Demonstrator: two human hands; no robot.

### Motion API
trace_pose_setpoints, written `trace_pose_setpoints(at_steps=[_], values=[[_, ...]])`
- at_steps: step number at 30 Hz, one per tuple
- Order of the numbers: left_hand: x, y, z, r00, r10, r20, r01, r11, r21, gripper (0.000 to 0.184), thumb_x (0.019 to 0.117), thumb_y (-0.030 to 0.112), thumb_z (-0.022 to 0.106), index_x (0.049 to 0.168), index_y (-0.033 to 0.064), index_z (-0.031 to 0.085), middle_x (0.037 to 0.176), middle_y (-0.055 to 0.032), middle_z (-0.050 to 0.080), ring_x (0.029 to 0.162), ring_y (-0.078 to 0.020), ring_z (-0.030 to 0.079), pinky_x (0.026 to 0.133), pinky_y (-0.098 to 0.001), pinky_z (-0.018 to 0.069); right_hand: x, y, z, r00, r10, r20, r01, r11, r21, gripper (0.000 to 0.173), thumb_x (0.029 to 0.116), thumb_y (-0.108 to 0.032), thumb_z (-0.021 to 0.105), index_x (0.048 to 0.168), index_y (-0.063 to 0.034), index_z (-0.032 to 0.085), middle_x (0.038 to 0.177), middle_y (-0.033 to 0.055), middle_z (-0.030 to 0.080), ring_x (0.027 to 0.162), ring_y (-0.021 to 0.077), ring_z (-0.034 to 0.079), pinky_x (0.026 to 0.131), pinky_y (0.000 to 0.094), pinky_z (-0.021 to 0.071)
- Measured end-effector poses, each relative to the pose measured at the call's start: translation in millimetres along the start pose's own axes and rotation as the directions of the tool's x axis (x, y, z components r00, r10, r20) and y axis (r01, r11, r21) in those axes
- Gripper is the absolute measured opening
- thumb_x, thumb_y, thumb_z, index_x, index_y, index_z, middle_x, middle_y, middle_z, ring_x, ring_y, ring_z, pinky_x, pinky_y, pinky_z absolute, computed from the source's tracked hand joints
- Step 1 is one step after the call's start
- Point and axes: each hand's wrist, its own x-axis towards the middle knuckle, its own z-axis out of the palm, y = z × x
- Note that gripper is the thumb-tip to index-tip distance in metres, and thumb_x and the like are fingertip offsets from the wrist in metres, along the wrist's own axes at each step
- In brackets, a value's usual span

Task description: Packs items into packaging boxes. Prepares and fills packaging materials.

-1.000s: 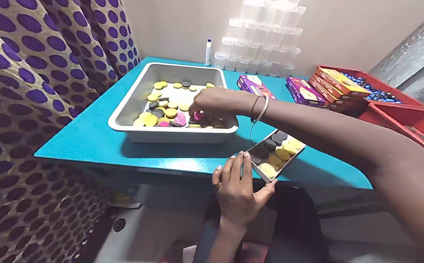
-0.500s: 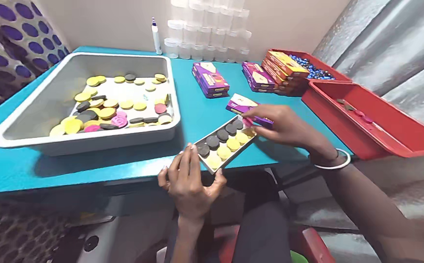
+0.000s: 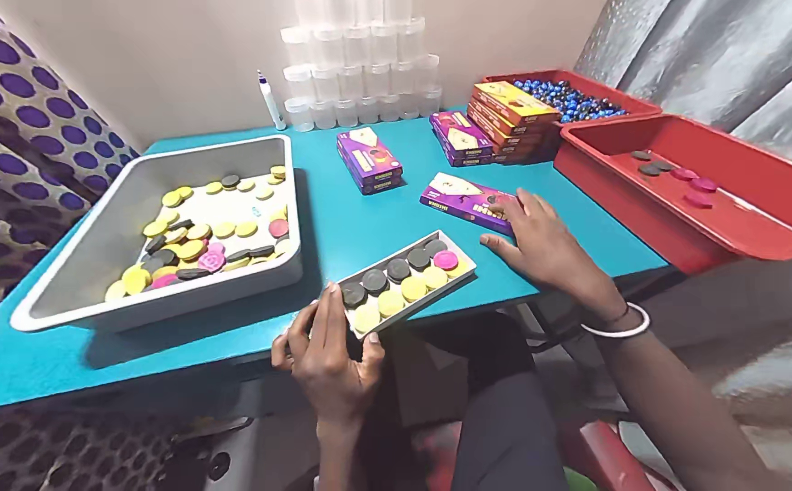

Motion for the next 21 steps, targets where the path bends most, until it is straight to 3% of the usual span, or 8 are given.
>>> trace_pose_setpoints(at_steps=[3, 5, 7, 9, 12, 14, 17, 21], values=[[1, 0, -1, 1.0, 0.005, 0.004, -0.005, 1.0, -0.004, 0.075, 0.0959, 0.059, 0.031, 0.129, 0.0032, 0.07, 0.13, -0.0108, 0.071, 0.122, -0.03, 0.058, 0.107, -0.0508, 0.0258, -1, 3, -7, 0.995, -0.017, -0.098, 0.023, 0.998, 0.061, 0.044, 0.0964, -0.032, 0.073, 0.126, -0.0019, 0.06, 0.128, 0.0265, 0.06, 0.121, 0.0501, 0.056, 0.096, 0.0666, 0.0458], [1, 0, -3, 1.0, 0.009, 0.014, -0.009, 1.0, -0.004, 0.074, 0.0973, 0.057, 0.03, 0.13, 0.0033, 0.069, 0.131, -0.0108, 0.071, 0.123, -0.0306, 0.058, 0.107, -0.0511, 0.0259, -4, 4, -8, 0.991, -0.005, -0.137, 0.026, 0.987, 0.156, 0.045, 0.0977, -0.03, 0.072, 0.126, 0.0019, 0.057, 0.117, 0.0256, 0.063, 0.109, 0.0474, 0.061, 0.089, 0.0645, 0.0489], [1, 0, -5, 1.0, 0.011, 0.029, -0.011, 1.0, -0.012, 0.069, 0.0987, 0.052, 0.03, 0.129, 0.0045, 0.07, 0.13, -0.0095, 0.071, 0.124, -0.0306, 0.058, 0.108, -0.0517, 0.0264, -9, 3, -10, 0.989, -0.056, -0.14, 0.097, 0.947, 0.307, 0.052, 0.1013, -0.038, 0.063, 0.134, -0.0004, 0.05, 0.119, 0.02, 0.064, 0.1, 0.0323, 0.067, 0.081, 0.0518, 0.0553], [1, 0, -7, 0.998, 0.013, 0.056, -0.012, 1.0, -0.027, 0.065, 0.1003, 0.048, 0.029, 0.127, 0.0075, 0.072, 0.128, -0.0074, 0.072, 0.127, -0.0316, 0.057, 0.108, -0.0527, 0.0261, -14, 2, -8, 0.964, -0.245, -0.103, 0.265, 0.855, 0.446, 0.064, 0.0992, -0.047, 0.06, 0.143, -0.0028, 0.045, 0.13, 0.0131, 0.062, 0.107, 0.0153, 0.067, 0.087, 0.0341, 0.0587], [2, -1, -8, 0.996, 0.023, 0.085, -0.021, 0.999, -0.035, 0.063, 0.1016, 0.049, 0.028, 0.129, 0.0124, 0.072, 0.129, -0.0042, 0.072, 0.132, -0.0317, 0.053, 0.108, -0.053, 0.025, -20, -10, -2, 0.87, -0.487, -0.073, 0.449, 0.724, 0.524, 0.068, 0.0931, -0.052, 0.068, 0.141, -0.0053, 0.054, 0.133, 0.0089, 0.061, 0.114, 0.0099, 0.063, 0.094, 0.0287, 0.0564], [3, -1, -8, 0.997, 0.027, 0.073, -0.025, 0.999, -0.034, 0.062, 0.1019, 0.05, 0.029, 0.128, 0.0133, 0.072, 0.128, -0.0035, 0.073, 0.132, -0.0312, 0.053, 0.109, -0.0526, 0.0249, -26, -22, 1, 0.811, -0.58, -0.075, 0.534, 0.681, 0.5, 0.058, 0.0954, -0.054, 0.065, 0.138, -0.0133, 0.063, 0.138, 0.0075, 0.059, 0.127, 0.0142, 0.057, 0.103, 0.0333, 0.0532], [2, -1, -7, 0.997, 0.018, 0.069, -0.017, 1.0, -0.02, 0.06, 0.1009, 0.047, 0.034, 0.127, 0.0098, 0.072, 0.125, -0.0047, 0.074, 0.13, -0.0299, 0.055, 0.11, -0.0518, 0.0247, -38, -39, 12, 0.795, -0.601, -0.082, 0.592, 0.74, 0.318, 0.052, 0.1006, -0.062, 0.049, 0.138, -0.03, 0.066, 0.15, 0.0133, 0.054, 0.137, 0.0319, 0.051, 0.104, 0.0543, 0.0457], [1, -4, -7, 0.995, 0.054, 0.08, -0.048, 0.996, -0.07, 0.062, 0.097, 0.044, 0.046, 0.139, 0.0008, 0.059, 0.127, -0.0088, 0.072, 0.128, -0.0252, 0.056, 0.112, -0.0505, 0.0221, -52, -59, 18, 0.835, -0.539, -0.11, 0.55, 0.822, 0.152, 0.045, 0.1046, -0.056, 0.042, 0.138, -0.0367, 0.066, 0.153, 0.0123, 0.053, 0.143, 0.0389, 0.046, 0.105, 0.0594, 0.0448]])
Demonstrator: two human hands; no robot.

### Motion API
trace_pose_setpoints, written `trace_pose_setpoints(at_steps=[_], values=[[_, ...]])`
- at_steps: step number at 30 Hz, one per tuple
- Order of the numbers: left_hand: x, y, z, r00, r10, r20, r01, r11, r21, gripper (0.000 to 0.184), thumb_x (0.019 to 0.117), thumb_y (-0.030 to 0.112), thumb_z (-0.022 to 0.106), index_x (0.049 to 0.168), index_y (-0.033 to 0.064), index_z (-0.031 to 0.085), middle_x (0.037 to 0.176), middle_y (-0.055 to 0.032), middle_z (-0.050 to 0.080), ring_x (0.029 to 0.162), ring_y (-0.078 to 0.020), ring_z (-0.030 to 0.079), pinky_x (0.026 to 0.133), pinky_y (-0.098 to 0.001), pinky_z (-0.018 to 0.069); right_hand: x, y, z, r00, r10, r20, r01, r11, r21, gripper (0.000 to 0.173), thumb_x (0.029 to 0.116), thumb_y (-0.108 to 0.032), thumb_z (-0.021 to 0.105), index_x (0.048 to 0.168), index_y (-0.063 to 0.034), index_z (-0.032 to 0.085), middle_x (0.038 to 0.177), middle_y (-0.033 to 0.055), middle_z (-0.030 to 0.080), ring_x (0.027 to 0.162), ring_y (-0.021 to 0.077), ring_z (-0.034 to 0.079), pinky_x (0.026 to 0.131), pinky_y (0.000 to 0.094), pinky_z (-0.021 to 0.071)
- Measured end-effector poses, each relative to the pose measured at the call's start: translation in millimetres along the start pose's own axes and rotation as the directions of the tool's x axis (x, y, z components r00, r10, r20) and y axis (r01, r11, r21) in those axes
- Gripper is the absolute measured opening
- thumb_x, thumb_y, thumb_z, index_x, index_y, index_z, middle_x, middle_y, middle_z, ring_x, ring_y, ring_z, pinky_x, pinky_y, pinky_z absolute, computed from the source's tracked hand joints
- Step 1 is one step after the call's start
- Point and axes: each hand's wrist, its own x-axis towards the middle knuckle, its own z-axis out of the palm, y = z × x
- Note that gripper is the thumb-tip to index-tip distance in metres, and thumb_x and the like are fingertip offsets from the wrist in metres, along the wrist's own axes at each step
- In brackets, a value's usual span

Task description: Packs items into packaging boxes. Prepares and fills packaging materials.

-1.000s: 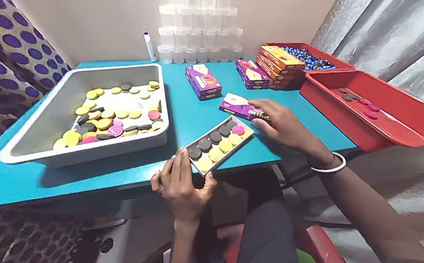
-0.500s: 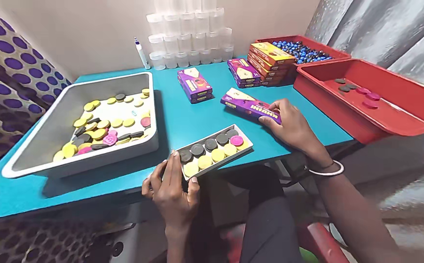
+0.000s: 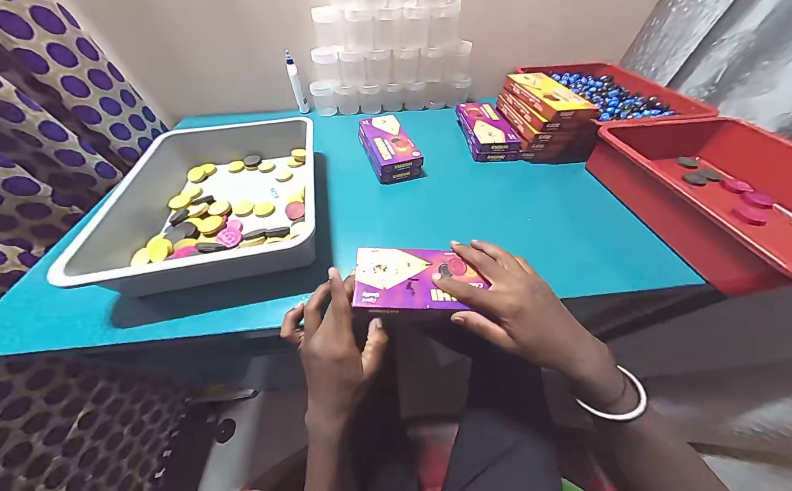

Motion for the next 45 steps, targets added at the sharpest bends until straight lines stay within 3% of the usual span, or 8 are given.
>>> trace_pose_setpoints(at_steps=[6, 10, 18, 24, 30, 35, 42, 45], values=[[23, 15, -21, 0.962, 0.073, 0.263, -0.098, 0.992, 0.08, 0.082, 0.0845, 0.083, 0.049, 0.142, 0.0267, 0.063, 0.158, -0.0373, 0.03, 0.14, -0.057, 0.037, 0.105, -0.0702, 0.0355, -1, -7, 0, 0.998, 0.048, 0.043, -0.047, 0.999, -0.022, 0.044, 0.1061, -0.055, 0.039, 0.14, -0.0412, 0.063, 0.158, 0.0083, 0.049, 0.148, 0.0406, 0.04, 0.106, 0.0604, 0.0439], [61, 12, -7, 0.846, 0.272, 0.459, -0.31, 0.951, 0.009, 0.063, 0.0983, 0.072, 0.035, 0.135, 0.0317, 0.068, 0.146, -0.0148, 0.058, 0.139, -0.0399, 0.05, 0.107, -0.0621, 0.0419, -4, -9, 6, 0.998, 0.063, -0.011, -0.064, 0.994, -0.09, 0.045, 0.1056, -0.052, 0.04, 0.141, -0.0381, 0.062, 0.157, 0.0103, 0.05, 0.146, 0.0413, 0.042, 0.105, 0.0592, 0.0456], [107, 20, 23, 0.76, 0.303, 0.575, -0.389, 0.921, 0.029, 0.038, 0.1032, 0.02, 0.056, 0.138, 0.0328, 0.064, 0.149, -0.0186, 0.054, 0.137, -0.0426, 0.05, 0.108, -0.0619, 0.0407, -38, -24, 27, 0.93, 0.1, -0.353, -0.149, 0.982, -0.115, 0.034, 0.1037, -0.03, 0.054, 0.128, -0.0152, 0.072, 0.138, 0.0127, 0.067, 0.128, 0.0349, 0.061, 0.102, 0.0477, 0.0522], [110, 12, 22, 0.738, 0.446, 0.506, -0.495, 0.868, -0.043, 0.04, 0.1026, 0.044, 0.052, 0.13, 0.023, 0.071, 0.129, -0.0095, 0.07, 0.124, -0.0309, 0.063, 0.11, -0.0577, 0.0423, -51, -19, 40, 0.835, 0.149, -0.53, -0.268, 0.951, -0.154, 0.034, 0.106, -0.027, 0.05, 0.124, -0.0132, 0.075, 0.132, 0.0133, 0.07, 0.125, 0.0328, 0.064, 0.106, 0.0504, 0.0487], [91, 23, 23, 0.843, 0.31, 0.44, -0.327, 0.944, -0.038, 0.03, 0.1026, 0.031, 0.057, 0.126, 0.0188, 0.073, 0.128, -0.0179, 0.066, 0.111, -0.0359, 0.067, 0.087, -0.0535, 0.0554, -52, -18, 45, 0.821, 0.151, -0.551, -0.29, 0.941, -0.175, 0.036, 0.105, -0.034, 0.053, 0.126, -0.0143, 0.075, 0.131, 0.0151, 0.069, 0.121, 0.0321, 0.064, 0.104, 0.0496, 0.0457], [95, 28, 24, 0.755, 0.397, 0.522, -0.438, 0.898, -0.049, 0.043, 0.104, 0.043, 0.046, 0.129, 0.0178, 0.07, 0.155, -0.0155, 0.049, 0.147, -0.0381, 0.04, 0.116, -0.0607, 0.0327, -55, -24, 42, 0.793, 0.104, -0.6, -0.254, 0.952, -0.17, 0.034, 0.1019, -0.034, 0.058, 0.119, -0.011, 0.076, 0.122, 0.0151, 0.072, 0.112, 0.0302, 0.066, 0.101, 0.0448, 0.0489], [88, 63, 19, 0.742, 0.564, 0.362, -0.589, 0.807, -0.048, 0.05, 0.0988, 0.058, 0.052, 0.091, 0.0146, 0.075, 0.089, -0.0049, 0.073, 0.1, -0.0265, 0.07, 0.11, -0.0566, 0.0403, -57, -4, 24, 0.721, 0.306, -0.622, -0.399, 0.917, -0.011, 0.022, 0.0992, -0.031, 0.063, 0.102, -0.0192, 0.081, 0.121, 0.0128, 0.073, 0.121, 0.0342, 0.064, 0.106, 0.0593, 0.0435], [94, 60, 5, 0.682, 0.609, 0.406, -0.589, 0.786, -0.188, 0.045, 0.0973, 0.06, 0.053, 0.101, 0.0228, 0.078, 0.112, -0.0004, 0.076, 0.123, -0.0264, 0.063, 0.113, -0.055, 0.038, -63, 12, 15, 0.614, 0.391, -0.686, -0.507, 0.861, 0.038, 0.018, 0.0978, -0.018, 0.063, 0.103, -0.0103, 0.079, 0.129, 0.019, 0.067, 0.125, 0.0377, 0.06, 0.107, 0.0529, 0.0453]])
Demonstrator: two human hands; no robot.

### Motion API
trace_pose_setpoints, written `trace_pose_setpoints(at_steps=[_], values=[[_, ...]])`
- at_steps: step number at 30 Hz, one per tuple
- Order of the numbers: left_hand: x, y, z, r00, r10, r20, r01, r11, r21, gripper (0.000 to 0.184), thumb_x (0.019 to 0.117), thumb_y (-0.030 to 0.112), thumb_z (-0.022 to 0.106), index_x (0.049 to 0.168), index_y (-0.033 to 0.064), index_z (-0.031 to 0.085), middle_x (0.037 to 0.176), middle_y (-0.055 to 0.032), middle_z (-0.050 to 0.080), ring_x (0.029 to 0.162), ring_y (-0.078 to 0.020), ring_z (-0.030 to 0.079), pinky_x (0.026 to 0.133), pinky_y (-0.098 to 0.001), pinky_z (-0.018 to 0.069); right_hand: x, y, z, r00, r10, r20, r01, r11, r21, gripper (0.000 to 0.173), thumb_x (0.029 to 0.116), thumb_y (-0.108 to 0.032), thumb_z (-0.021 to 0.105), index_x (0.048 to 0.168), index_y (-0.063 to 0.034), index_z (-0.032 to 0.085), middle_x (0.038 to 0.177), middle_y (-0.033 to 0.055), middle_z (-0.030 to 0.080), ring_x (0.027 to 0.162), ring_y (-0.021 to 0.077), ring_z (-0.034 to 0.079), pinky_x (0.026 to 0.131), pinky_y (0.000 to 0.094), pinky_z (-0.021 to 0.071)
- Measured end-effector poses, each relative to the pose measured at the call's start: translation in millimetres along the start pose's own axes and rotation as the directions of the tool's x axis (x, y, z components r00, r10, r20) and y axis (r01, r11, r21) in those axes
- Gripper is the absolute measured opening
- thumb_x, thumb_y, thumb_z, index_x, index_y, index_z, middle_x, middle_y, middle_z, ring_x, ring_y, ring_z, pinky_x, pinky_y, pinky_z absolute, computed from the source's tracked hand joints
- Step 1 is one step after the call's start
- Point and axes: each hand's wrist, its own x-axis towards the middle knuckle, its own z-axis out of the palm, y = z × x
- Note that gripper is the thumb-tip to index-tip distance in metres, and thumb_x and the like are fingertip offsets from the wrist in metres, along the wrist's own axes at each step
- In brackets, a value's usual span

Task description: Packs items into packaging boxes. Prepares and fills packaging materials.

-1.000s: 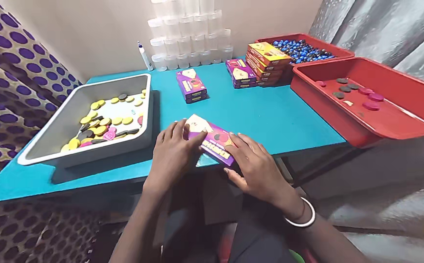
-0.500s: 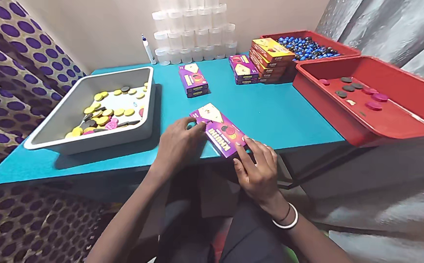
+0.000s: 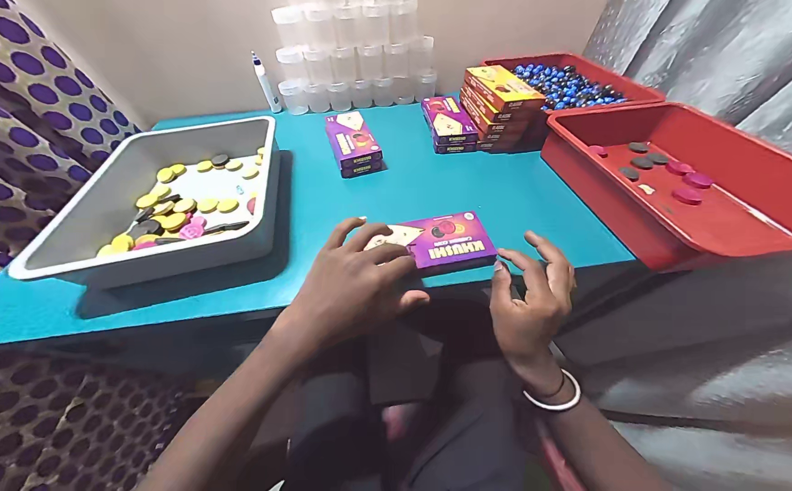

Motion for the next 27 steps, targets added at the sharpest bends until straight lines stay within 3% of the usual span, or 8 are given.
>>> trace_pose_setpoints(at_steps=[2, 7, 12, 14, 16, 19, 22, 27], values=[[-7, -11, -1, 0.993, 0.024, 0.112, -0.016, 0.997, -0.069, 0.054, 0.0928, 0.068, 0.052, 0.119, 0.0267, 0.075, 0.141, -0.0099, 0.062, 0.14, -0.0366, 0.049, 0.113, -0.0601, 0.0362, -12, -4, 0, 0.997, -0.061, -0.038, 0.062, 0.998, 0.021, 0.017, 0.0971, -0.019, 0.064, 0.1, -0.008, 0.077, 0.123, 0.0204, 0.069, 0.122, 0.0365, 0.062, 0.105, 0.0507, 0.0487], [-25, 14, 4, 0.989, 0.041, 0.144, -0.038, 0.999, -0.023, 0.058, 0.091, 0.055, 0.063, 0.141, 0.0258, 0.062, 0.14, -0.0202, 0.06, 0.124, -0.0408, 0.06, 0.097, -0.0565, 0.0507, -42, -32, 12, 0.96, -0.252, 0.121, 0.251, 0.968, 0.022, 0.044, 0.1042, -0.049, 0.048, 0.118, -0.0165, 0.075, 0.128, 0.0148, 0.069, 0.127, 0.0323, 0.06, 0.113, 0.0541, 0.037], [-36, 4, -6, 0.984, 0.1, 0.144, -0.076, 0.984, -0.163, 0.048, 0.0948, 0.037, 0.063, 0.141, 0.0231, 0.063, 0.144, -0.0003, 0.063, 0.137, -0.0349, 0.053, 0.11, -0.0672, 0.0368, -35, -23, 14, 0.951, -0.178, 0.254, 0.208, 0.973, -0.099, 0.081, 0.1041, -0.069, 0.021, 0.138, -0.009, 0.063, 0.147, 0.0099, 0.061, 0.142, 0.0294, 0.05, 0.118, 0.0544, 0.0299], [-42, -1, 4, 0.992, 0.104, 0.065, -0.088, 0.973, -0.216, 0.034, 0.1033, 0.022, 0.055, 0.135, 0.0196, 0.068, 0.14, -0.0006, 0.066, 0.135, -0.0283, 0.057, 0.113, -0.0552, 0.0435, -39, -22, 14, 0.946, -0.181, 0.268, 0.215, 0.971, -0.101, 0.086, 0.1029, -0.071, 0.017, 0.143, -0.0066, 0.058, 0.151, 0.0146, 0.056, 0.145, 0.0343, 0.045, 0.119, 0.0575, 0.0269], [-41, 10, 6, 0.991, 0.127, -0.029, -0.129, 0.989, -0.071, 0.032, 0.1049, 0.012, 0.051, 0.131, 0.018, 0.068, 0.134, -0.0025, 0.069, 0.121, -0.026, 0.067, 0.095, -0.0422, 0.057, -46, -23, 16, 0.96, -0.211, 0.183, 0.216, 0.976, -0.007, 0.084, 0.1033, -0.07, 0.02, 0.142, -0.0049, 0.057, 0.149, 0.0226, 0.055, 0.145, 0.0389, 0.044, 0.12, 0.0589, 0.027], [-24, 20, -6, 0.983, 0.127, -0.134, -0.121, 0.991, 0.055, 0.027, 0.1034, 0.011, 0.055, 0.127, 0.0114, 0.068, 0.124, -0.0096, 0.073, 0.091, -0.0268, 0.072, 0.061, -0.0355, 0.0543, -61, -29, 14, 0.954, -0.295, 0.045, 0.28, 0.938, 0.205, 0.063, 0.1036, -0.067, 0.032, 0.138, -0.0167, 0.05, 0.147, 0.0132, 0.05, 0.147, 0.0266, 0.04, 0.122, 0.0485, 0.0289], [26, 3, -11, 0.959, 0.084, -0.269, -0.058, 0.993, 0.106, 0.025, 0.1022, 0.01, 0.057, 0.123, 0.0051, 0.068, 0.118, -0.0132, 0.073, 0.076, -0.0262, 0.071, 0.057, -0.0368, 0.0534, -73, -35, 19, 0.911, -0.412, 0.025, 0.381, 0.861, 0.336, 0.051, 0.106, -0.061, 0.035, 0.139, -0.0231, 0.044, 0.148, 0.0065, 0.044, 0.146, 0.0211, 0.038, 0.12, 0.0434, 0.0299], [159, -58, 25, 0.978, 0.031, -0.205, 0.01, 0.981, 0.195, 0.026, 0.1079, 0.013, 0.044, 0.125, 0.0083, 0.063, 0.114, -0.0143, 0.071, 0.076, -0.0361, 0.07, 0.057, -0.0493, 0.0528, -87, -23, 51, 0.862, -0.505, 0.048, 0.482, 0.846, 0.228, 0.039, 0.1079, -0.049, 0.041, 0.121, -0.0191, 0.063, 0.132, 0.0075, 0.061, 0.131, 0.0234, 0.054, 0.108, 0.0407, 0.0403]])
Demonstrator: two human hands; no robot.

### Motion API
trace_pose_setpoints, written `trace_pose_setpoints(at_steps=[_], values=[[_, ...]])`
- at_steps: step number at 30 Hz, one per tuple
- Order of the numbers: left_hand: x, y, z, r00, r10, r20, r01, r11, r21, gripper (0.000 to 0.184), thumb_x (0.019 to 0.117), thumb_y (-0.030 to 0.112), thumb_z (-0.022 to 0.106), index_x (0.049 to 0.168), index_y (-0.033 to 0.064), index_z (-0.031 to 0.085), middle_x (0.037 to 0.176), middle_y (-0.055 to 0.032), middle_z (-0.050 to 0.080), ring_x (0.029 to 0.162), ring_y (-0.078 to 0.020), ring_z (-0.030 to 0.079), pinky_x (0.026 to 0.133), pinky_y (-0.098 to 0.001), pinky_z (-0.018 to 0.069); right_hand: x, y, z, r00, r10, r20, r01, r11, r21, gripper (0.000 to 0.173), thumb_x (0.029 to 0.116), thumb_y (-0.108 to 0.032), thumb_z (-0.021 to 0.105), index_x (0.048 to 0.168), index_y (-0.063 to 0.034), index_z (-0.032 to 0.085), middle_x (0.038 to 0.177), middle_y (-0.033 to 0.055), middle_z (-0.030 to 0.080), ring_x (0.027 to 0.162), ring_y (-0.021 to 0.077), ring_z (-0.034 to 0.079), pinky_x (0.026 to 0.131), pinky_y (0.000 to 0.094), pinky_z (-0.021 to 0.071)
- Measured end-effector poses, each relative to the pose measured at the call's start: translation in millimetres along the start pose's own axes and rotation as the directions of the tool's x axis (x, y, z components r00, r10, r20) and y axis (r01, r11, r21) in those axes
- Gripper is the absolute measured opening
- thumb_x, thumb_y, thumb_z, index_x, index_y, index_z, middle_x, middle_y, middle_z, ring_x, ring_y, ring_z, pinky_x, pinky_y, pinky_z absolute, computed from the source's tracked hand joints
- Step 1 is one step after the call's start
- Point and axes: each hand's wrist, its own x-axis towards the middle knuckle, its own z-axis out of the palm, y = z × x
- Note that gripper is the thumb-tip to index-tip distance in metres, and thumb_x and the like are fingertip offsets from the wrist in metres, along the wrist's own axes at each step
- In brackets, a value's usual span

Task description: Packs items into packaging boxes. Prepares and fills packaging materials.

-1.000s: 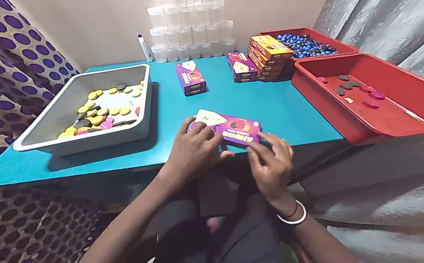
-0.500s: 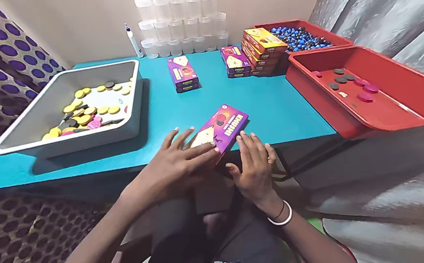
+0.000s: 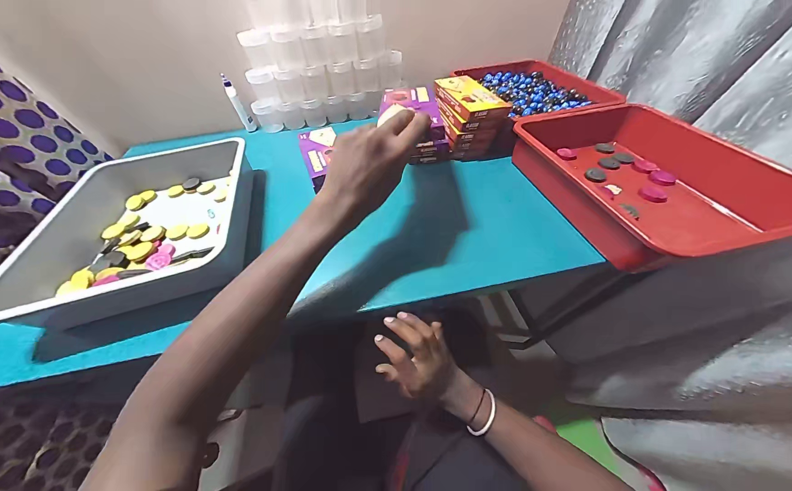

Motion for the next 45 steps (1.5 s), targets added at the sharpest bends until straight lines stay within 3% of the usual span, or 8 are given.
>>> trace_pose_setpoints(at_steps=[14, 18, 21, 24, 30, 38, 41, 45], values=[[67, -42, 134, 0.928, -0.065, 0.368, 0.125, 0.982, -0.143, 0.031, 0.1019, 0.011, 0.055, 0.131, 0.0104, 0.066, 0.12, -0.0196, 0.07, 0.097, -0.0455, 0.071, 0.077, -0.0642, 0.0558, -4, 23, 17, 0.991, -0.125, -0.041, 0.124, 0.992, -0.026, 0.012, 0.1023, -0.021, 0.056, 0.096, -0.0186, 0.066, 0.109, -0.0024, 0.068, 0.119, 0.0108, 0.06, 0.109, 0.0207, 0.0423], [45, -44, 109, 0.887, -0.213, 0.41, 0.225, 0.974, 0.02, 0.054, 0.1016, 0.039, 0.059, 0.146, 0.0089, 0.052, 0.138, -0.023, 0.06, 0.12, -0.0485, 0.06, 0.086, -0.0666, 0.0512, -2, 24, 11, 0.994, -0.108, 0.001, 0.108, 0.994, 0.005, 0.014, 0.1033, -0.023, 0.055, 0.099, -0.0179, 0.067, 0.111, -0.0016, 0.068, 0.123, 0.0112, 0.059, 0.111, 0.0199, 0.0414], [8, -72, 72, 0.737, -0.432, 0.52, 0.418, 0.896, 0.151, 0.075, 0.0929, 0.057, 0.064, 0.146, 0.0057, 0.054, 0.143, -0.0407, 0.047, 0.135, -0.0641, 0.038, 0.101, -0.0804, 0.0332, -3, 23, 9, 0.995, -0.101, 0.01, 0.101, 0.995, 0.003, 0.017, 0.1036, -0.026, 0.054, 0.096, -0.018, 0.067, 0.111, -0.0008, 0.068, 0.122, 0.0118, 0.059, 0.112, 0.0197, 0.04], [-28, -96, 47, 0.534, -0.533, 0.657, 0.521, 0.819, 0.241, 0.077, 0.0913, 0.063, 0.064, 0.15, 0.0146, 0.048, 0.136, -0.0383, 0.051, 0.123, -0.0619, 0.051, 0.088, -0.0788, 0.0435, -2, 21, 12, 0.996, -0.088, -0.004, 0.088, 0.996, -0.001, 0.02, 0.103, -0.028, 0.054, 0.093, -0.0176, 0.068, 0.11, 0.0008, 0.068, 0.121, 0.0134, 0.059, 0.112, 0.0205, 0.0394], [-68, -30, -15, 0.704, -0.332, 0.628, 0.348, 0.932, 0.103, 0.045, 0.0917, 0.049, 0.07, 0.125, 0.0179, 0.068, 0.103, -0.0256, 0.067, 0.098, -0.05, 0.064, 0.071, -0.0644, 0.0524, 0, 12, 0, 0.998, -0.043, 0.037, 0.044, 0.999, -0.016, 0.027, 0.1055, -0.039, 0.051, 0.103, -0.0191, 0.07, 0.122, 0.0044, 0.068, 0.124, 0.0203, 0.058, 0.107, 0.0346, 0.0417], [-154, 5, -63, 0.94, 0.171, 0.294, 0.099, 0.689, -0.718, 0.026, 0.099, 0.024, 0.057, 0.094, 0.009, 0.077, 0.119, -0.0037, 0.073, 0.121, -0.0165, 0.064, 0.107, -0.0362, 0.0499, 53, 10, -63, 0.998, 0.005, -0.066, -0.006, 1.0, -0.01, 0.038, 0.1071, -0.047, 0.045, 0.111, -0.0163, 0.067, 0.123, 0.0059, 0.066, 0.123, 0.022, 0.058, 0.107, 0.0375, 0.043], [-172, 18, -64, 0.966, 0.161, 0.202, 0.083, 0.546, -0.834, 0.034, 0.0906, 0.038, 0.073, 0.092, 0.004, 0.072, 0.115, -0.0042, 0.072, 0.113, -0.0087, 0.064, 0.098, -0.0258, 0.0528, 98, 22, -68, 0.952, -0.044, 0.302, 0.025, 0.997, 0.066, 0.066, 0.0984, -0.068, 0.05, 0.132, -0.0136, 0.066, 0.135, 0.0105, 0.067, 0.131, 0.0321, 0.058, 0.106, 0.0538, 0.0452], [-187, 33, -69, 0.969, -0.052, 0.241, 0.187, 0.794, -0.579, 0.066, 0.082, 0.062, 0.073, 0.118, 0.0065, 0.069, 0.132, -0.0113, 0.065, 0.121, -0.0218, 0.063, 0.1, -0.0444, 0.0528, 142, 45, -51, 0.702, -0.096, 0.705, 0.091, 0.995, 0.045, 0.104, 0.0778, -0.085, 0.06, 0.152, -0.0128, 0.049, 0.149, 0.0152, 0.055, 0.141, 0.0391, 0.048, 0.11, 0.0681, 0.0391]])
